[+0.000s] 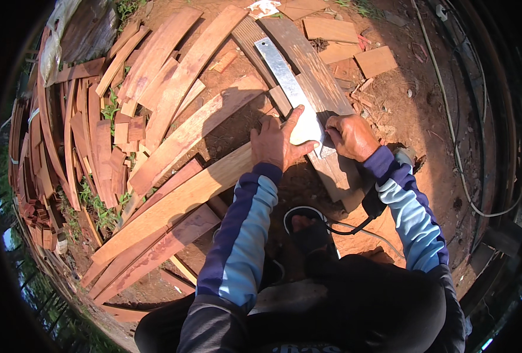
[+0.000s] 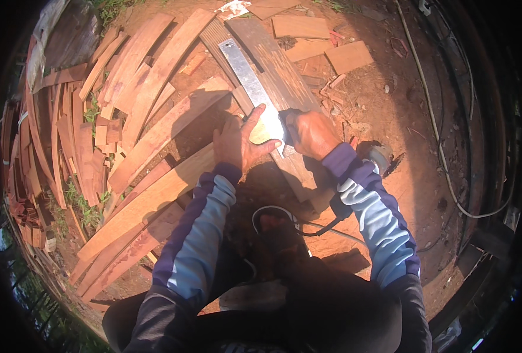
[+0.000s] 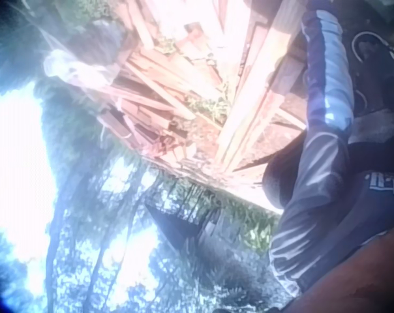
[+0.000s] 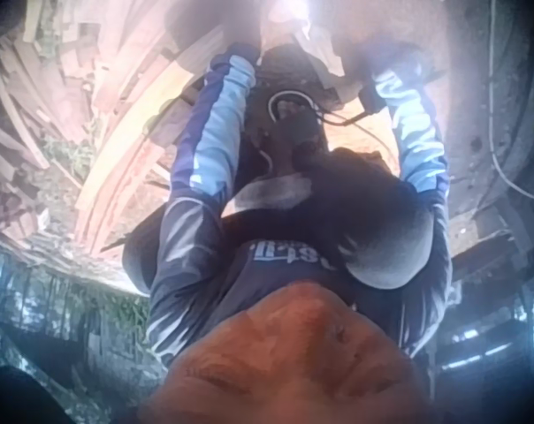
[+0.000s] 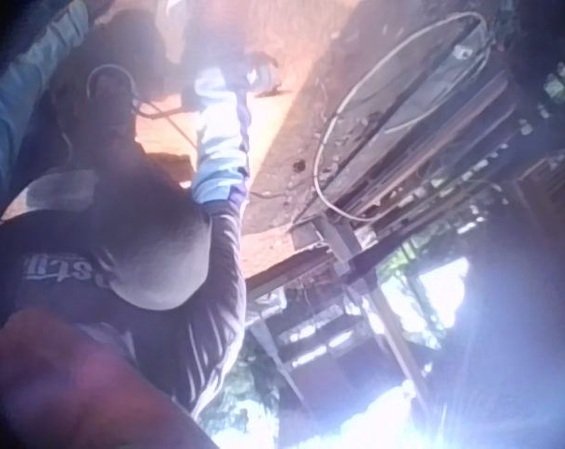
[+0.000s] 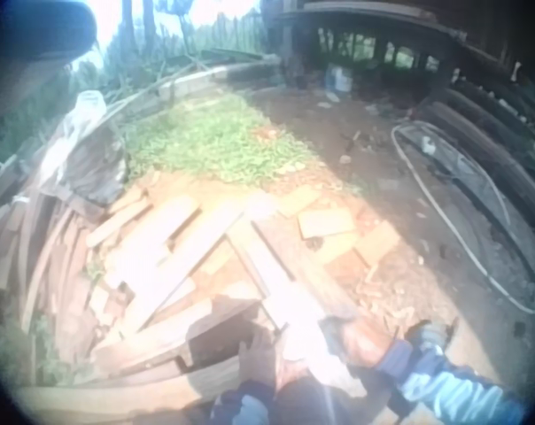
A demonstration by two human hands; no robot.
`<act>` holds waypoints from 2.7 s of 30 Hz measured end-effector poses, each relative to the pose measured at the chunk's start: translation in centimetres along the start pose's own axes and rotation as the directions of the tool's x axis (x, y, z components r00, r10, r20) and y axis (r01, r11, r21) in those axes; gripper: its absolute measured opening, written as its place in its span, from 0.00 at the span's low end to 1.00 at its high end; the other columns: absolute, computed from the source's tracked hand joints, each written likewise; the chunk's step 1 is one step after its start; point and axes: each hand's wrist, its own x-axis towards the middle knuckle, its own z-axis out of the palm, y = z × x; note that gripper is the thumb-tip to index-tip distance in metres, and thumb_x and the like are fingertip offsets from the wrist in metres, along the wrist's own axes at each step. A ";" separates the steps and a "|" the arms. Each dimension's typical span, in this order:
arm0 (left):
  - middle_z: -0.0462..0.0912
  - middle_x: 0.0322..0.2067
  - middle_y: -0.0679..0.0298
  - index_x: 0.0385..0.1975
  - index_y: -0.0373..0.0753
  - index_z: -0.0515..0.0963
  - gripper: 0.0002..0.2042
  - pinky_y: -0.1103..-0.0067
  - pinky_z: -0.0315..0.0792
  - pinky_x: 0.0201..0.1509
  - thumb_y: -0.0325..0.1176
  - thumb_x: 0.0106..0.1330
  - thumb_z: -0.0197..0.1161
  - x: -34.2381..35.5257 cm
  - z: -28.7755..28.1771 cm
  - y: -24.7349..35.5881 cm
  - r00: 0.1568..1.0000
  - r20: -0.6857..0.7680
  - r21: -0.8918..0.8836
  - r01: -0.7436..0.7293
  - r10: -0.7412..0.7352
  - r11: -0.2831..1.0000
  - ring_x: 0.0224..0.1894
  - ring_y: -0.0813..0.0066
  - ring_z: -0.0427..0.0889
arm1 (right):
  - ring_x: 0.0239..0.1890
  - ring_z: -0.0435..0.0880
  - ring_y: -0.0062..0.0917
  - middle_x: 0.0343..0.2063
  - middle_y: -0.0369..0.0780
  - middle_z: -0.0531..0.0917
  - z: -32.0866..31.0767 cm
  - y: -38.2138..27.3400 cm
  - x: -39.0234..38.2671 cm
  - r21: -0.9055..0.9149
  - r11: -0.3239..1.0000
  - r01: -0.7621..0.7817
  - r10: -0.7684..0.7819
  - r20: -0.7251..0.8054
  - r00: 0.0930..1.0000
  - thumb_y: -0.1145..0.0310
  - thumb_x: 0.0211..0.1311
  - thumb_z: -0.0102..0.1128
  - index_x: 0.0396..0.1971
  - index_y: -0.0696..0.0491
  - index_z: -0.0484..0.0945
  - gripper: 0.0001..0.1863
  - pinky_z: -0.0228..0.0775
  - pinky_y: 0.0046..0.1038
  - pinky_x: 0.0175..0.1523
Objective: The person measures a wooden plank with a ruler and pencil, then uses an angle grinder to cut the plank. After cutting, the person carries the plank to a wooden structure and positions it for installation.
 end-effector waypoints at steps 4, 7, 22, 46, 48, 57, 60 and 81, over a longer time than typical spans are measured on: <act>0.76 0.36 0.55 0.68 0.68 0.62 0.42 0.61 0.67 0.48 0.66 0.50 0.67 0.0 0.0 0.0 1.000 -0.009 -0.016 -0.007 0.007 1.000 0.42 0.56 0.77 | 0.29 0.81 0.49 0.25 0.51 0.80 -0.3 0.1 -0.3 -0.022 1.000 -0.006 0.007 0.049 0.999 0.75 0.54 0.61 0.29 0.58 0.80 0.03 0.71 0.41 0.33; 0.76 0.37 0.55 0.68 0.67 0.62 0.42 0.61 0.67 0.48 0.66 0.50 0.67 0.0 0.0 0.0 1.000 0.001 -0.007 -0.005 0.005 1.000 0.42 0.56 0.77 | 0.29 0.81 0.49 0.25 0.51 0.80 -0.2 0.1 0.1 -0.011 1.000 0.005 -0.005 0.012 1.000 0.75 0.54 0.61 0.29 0.58 0.80 0.03 0.71 0.41 0.33; 0.78 0.46 0.53 0.68 0.68 0.61 0.45 0.50 0.65 0.57 0.72 0.47 0.63 0.4 -0.2 0.3 0.997 0.074 0.019 0.036 -0.037 0.999 0.57 0.55 0.73 | 0.28 0.81 0.49 0.22 0.50 0.80 -0.5 -0.4 4.2 -0.018 1.000 -0.005 0.004 -0.072 0.997 0.71 0.50 0.63 0.27 0.55 0.79 0.05 0.72 0.42 0.33; 0.75 0.53 0.50 0.69 0.69 0.58 0.44 0.48 0.64 0.60 0.71 0.49 0.64 0.5 0.1 0.5 0.993 0.109 0.021 0.046 -0.048 0.999 0.61 0.52 0.72 | 0.29 0.81 0.48 0.22 0.50 0.80 -0.4 0.2 0.7 -0.142 0.989 0.052 -0.042 0.073 0.996 0.74 0.49 0.64 0.28 0.57 0.79 0.06 0.72 0.42 0.33; 0.75 0.53 0.50 0.69 0.69 0.58 0.45 0.49 0.65 0.60 0.71 0.49 0.64 0.5 0.0 0.3 0.992 0.117 0.010 0.050 -0.051 0.999 0.61 0.53 0.72 | 0.29 0.81 0.48 0.22 0.50 0.80 -0.7 -0.1 0.4 -0.114 0.990 0.086 -0.079 0.066 0.995 0.74 0.49 0.64 0.28 0.57 0.79 0.06 0.72 0.42 0.33; 0.74 0.53 0.50 0.69 0.69 0.59 0.44 0.50 0.66 0.59 0.71 0.48 0.63 0.6 0.2 0.7 0.994 0.102 0.017 0.029 -0.030 0.999 0.61 0.53 0.72 | 0.30 0.81 0.50 0.23 0.51 0.80 -0.3 0.9 2.5 -0.050 0.998 0.047 -0.049 -0.036 0.998 0.75 0.50 0.63 0.27 0.58 0.78 0.05 0.72 0.42 0.33; 0.74 0.53 0.49 0.69 0.68 0.60 0.44 0.50 0.66 0.58 0.71 0.48 0.64 0.4 0.2 0.4 0.996 0.084 0.039 0.036 -0.039 0.999 0.60 0.52 0.72 | 0.30 0.80 0.50 0.23 0.51 0.80 -0.3 0.6 4.1 -0.006 0.999 0.041 -0.041 -0.041 0.998 0.75 0.50 0.63 0.28 0.58 0.78 0.05 0.72 0.41 0.32; 0.77 0.47 0.48 0.67 0.64 0.63 0.45 0.52 0.70 0.51 0.70 0.46 0.66 0.3 1.6 -0.2 0.992 -0.104 0.084 -0.064 0.073 0.994 0.52 0.50 0.77 | 0.31 0.81 0.50 0.22 0.51 0.80 -1.5 -1.1 0.7 -0.149 0.989 0.024 -0.003 0.144 0.990 0.71 0.49 0.63 0.30 0.56 0.81 0.08 0.72 0.45 0.34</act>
